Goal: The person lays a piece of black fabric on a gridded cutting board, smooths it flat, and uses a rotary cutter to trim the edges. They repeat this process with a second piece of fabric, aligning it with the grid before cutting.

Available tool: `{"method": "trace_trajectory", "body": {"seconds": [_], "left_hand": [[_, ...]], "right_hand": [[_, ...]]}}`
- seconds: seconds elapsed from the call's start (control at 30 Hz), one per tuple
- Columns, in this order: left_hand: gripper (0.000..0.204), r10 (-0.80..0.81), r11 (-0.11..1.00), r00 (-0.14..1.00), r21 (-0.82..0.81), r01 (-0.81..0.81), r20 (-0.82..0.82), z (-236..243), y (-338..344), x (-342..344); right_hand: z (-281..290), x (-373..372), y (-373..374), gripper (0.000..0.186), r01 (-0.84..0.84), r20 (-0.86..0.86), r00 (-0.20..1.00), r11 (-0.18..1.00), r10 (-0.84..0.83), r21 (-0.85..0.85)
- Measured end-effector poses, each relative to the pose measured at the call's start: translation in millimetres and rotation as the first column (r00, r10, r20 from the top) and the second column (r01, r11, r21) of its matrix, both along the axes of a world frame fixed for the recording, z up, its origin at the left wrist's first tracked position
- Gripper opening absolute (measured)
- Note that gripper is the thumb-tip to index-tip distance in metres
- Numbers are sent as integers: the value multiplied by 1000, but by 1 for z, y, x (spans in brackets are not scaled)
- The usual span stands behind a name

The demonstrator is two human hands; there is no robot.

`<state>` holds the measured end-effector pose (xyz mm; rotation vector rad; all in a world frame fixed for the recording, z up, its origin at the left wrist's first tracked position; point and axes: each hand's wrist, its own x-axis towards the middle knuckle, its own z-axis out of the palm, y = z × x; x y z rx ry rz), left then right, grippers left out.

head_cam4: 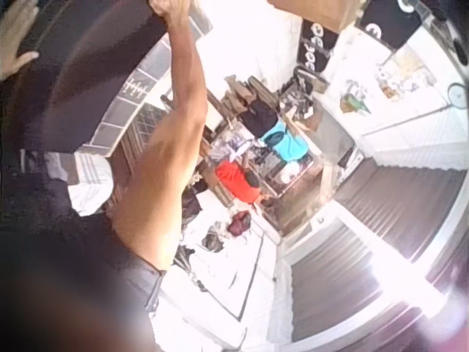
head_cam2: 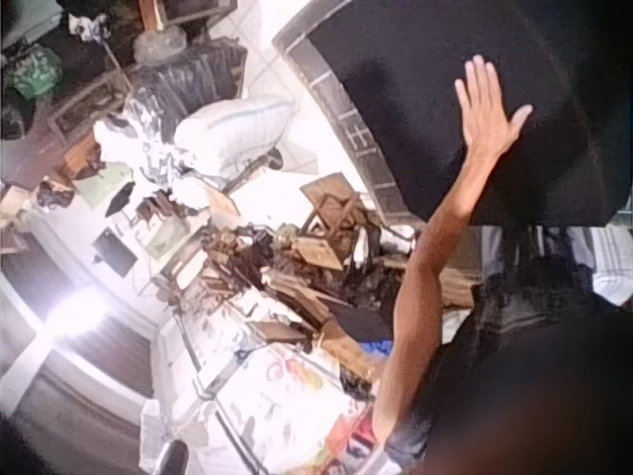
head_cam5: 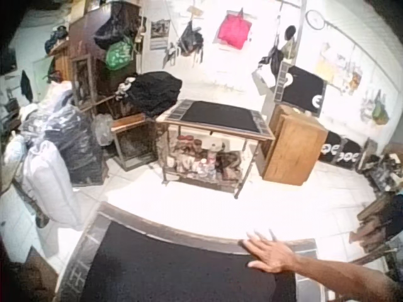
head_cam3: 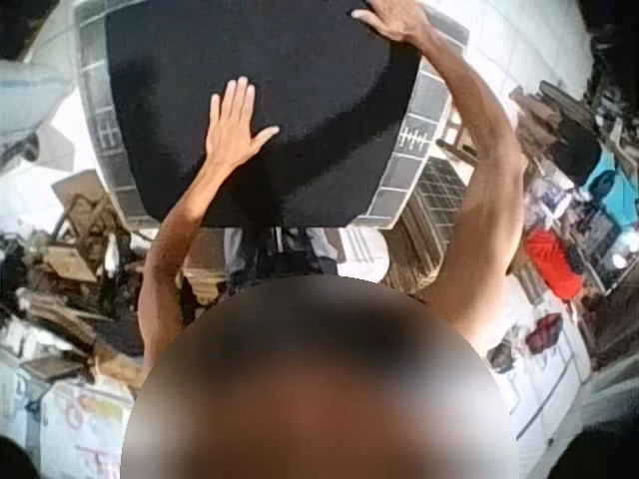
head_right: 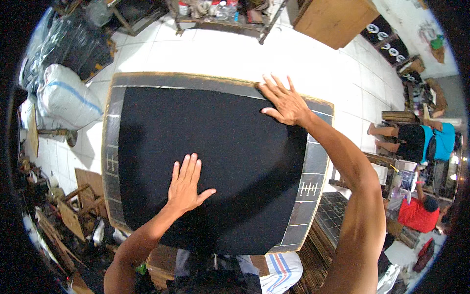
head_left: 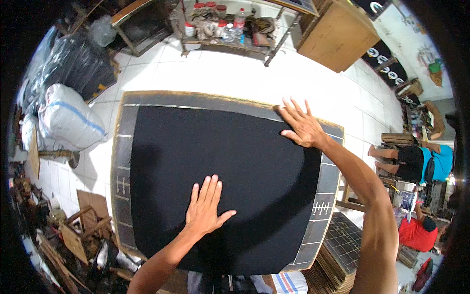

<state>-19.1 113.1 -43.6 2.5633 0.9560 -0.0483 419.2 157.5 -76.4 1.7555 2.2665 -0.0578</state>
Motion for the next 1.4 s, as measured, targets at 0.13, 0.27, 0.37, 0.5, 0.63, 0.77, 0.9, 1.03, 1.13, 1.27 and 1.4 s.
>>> {"method": "trace_trajectory", "body": {"seconds": [0.13,0.27,0.37,0.5,0.63,0.77,0.9,1.03,1.13,1.27,1.4], "left_hand": [[97,127,992,990,32,-126,-54,3,-69,-15],[85,-115,975,977,-207,77,-177,17,-182,-84],[75,-140,967,987,-224,120,-73,16,-232,-139],[58,370,845,925,-447,-294,91,28,-266,-195],[52,962,272,235,-608,-746,141,26,-278,-232],[60,922,-333,-254,-933,-138,-292,-12,-263,-246],[39,936,-215,-244,-960,180,-255,-24,-252,-240],[26,900,-207,-274,-886,416,-339,-16,-250,-251],[26,921,-157,-249,-872,464,-299,-23,-247,-253],[27,889,-212,-293,-882,421,-353,-29,-253,-248],[32,870,-362,-261,-901,239,-419,-13,-255,-266]], "right_hand": [[63,-143,-57,93,-127,-67,990,991,124,-41],[53,-204,-17,85,-73,-234,969,997,75,17],[27,-237,5,83,238,-378,918,933,-125,270],[56,-363,-115,85,-230,-426,897,946,116,-227],[84,-404,-132,79,-529,-584,755,803,298,-274],[52,-393,-15,70,166,-360,933,912,-22,375],[65,-507,-70,83,-91,-287,952,993,110,80],[87,-560,-105,84,-564,-527,742,811,415,-155],[81,-546,-34,79,-101,-225,967,989,122,105],[52,-587,-86,79,-176,-300,936,983,184,54],[13,-578,-151,84,-456,-592,742,884,314,-102]]}}
